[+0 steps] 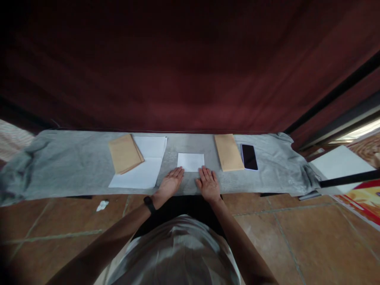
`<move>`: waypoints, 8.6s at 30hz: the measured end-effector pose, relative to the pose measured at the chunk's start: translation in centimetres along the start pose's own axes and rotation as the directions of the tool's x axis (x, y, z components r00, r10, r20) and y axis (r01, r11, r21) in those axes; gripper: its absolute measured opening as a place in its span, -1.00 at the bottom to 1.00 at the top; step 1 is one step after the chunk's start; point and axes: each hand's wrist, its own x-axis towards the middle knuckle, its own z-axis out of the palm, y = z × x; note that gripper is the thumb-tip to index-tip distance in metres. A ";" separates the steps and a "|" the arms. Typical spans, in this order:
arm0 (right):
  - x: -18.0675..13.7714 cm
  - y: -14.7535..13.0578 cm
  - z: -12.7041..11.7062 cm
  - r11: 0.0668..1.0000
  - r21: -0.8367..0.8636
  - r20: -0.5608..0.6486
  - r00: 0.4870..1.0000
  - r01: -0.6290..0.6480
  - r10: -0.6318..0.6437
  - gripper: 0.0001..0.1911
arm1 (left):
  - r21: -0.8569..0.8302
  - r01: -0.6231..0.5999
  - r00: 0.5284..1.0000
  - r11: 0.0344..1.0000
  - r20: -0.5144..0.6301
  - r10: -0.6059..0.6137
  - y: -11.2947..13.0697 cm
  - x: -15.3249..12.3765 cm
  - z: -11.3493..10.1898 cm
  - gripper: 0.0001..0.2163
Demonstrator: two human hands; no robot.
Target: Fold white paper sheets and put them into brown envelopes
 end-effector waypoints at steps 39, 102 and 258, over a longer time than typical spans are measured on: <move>7.3 2.3 -2.9 0.640 0.679 -0.006 0.870 -0.359 0.494 -0.67 | -0.966 0.208 0.903 0.156 0.128 -0.410 -1.0 4.8 -4.0 -0.71; 2.6 -0.4 0.0 0.963 0.026 -0.091 0.958 -0.269 0.270 -0.43 | -0.093 0.164 0.982 0.982 -0.078 -0.171 0.5 3.3 1.9 -0.39; 3.0 -4.1 3.3 1.000 0.015 -0.098 0.995 0.000 0.001 -0.41 | -0.352 0.695 0.585 0.627 -0.231 -0.778 -11.5 -1.9 -6.9 -0.78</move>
